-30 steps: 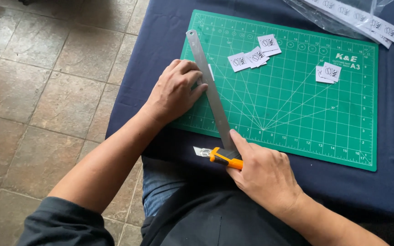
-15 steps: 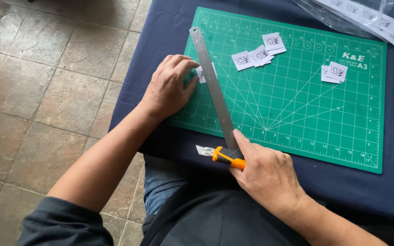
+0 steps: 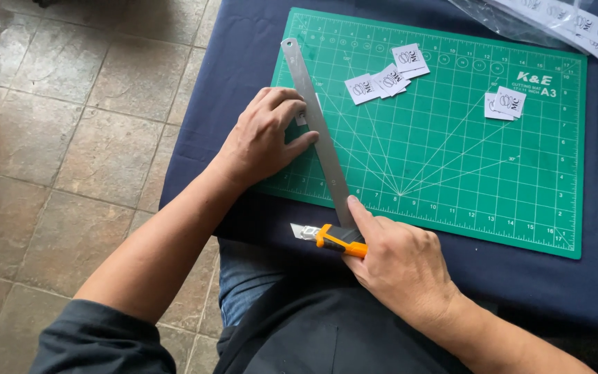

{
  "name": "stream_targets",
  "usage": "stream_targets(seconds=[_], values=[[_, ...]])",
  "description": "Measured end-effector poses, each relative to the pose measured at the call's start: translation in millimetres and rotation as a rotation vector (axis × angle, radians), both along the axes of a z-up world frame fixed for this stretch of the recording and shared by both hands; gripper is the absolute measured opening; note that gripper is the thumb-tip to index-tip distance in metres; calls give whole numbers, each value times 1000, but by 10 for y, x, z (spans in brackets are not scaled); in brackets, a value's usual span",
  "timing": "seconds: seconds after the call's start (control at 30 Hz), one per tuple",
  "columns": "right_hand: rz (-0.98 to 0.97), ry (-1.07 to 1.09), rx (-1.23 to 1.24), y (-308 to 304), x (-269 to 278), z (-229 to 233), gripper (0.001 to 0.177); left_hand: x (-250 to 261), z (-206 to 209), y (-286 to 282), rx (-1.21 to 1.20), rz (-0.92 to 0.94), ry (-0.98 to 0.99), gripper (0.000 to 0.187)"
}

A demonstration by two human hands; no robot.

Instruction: Using a utility knife and a metal ruler to cut printed labels on a green cutting mat.

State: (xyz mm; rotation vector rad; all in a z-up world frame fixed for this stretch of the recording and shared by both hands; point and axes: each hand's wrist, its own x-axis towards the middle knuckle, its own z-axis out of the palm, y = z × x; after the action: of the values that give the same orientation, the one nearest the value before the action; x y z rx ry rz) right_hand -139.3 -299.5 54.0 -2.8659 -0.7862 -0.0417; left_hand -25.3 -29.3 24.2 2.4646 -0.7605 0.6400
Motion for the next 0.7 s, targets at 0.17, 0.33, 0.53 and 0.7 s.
stream_targets(seconds=[0.17, 0.33, 0.53, 0.7], values=[[-3, -5, 6, 3, 2, 17, 74, -12, 10, 0, -16, -3, -4, 41], [-11, -35, 19, 7, -4, 6, 73, -20, 34, -1, -14, 14, 37, 43], [-6, -19, 18, 0, -3, 4, 72, -27, 40, 1, -17, 28, 58, 44], [0, -54, 28, 13, -3, 10, 71, -37, 54, -1, -21, 27, 68, 45]])
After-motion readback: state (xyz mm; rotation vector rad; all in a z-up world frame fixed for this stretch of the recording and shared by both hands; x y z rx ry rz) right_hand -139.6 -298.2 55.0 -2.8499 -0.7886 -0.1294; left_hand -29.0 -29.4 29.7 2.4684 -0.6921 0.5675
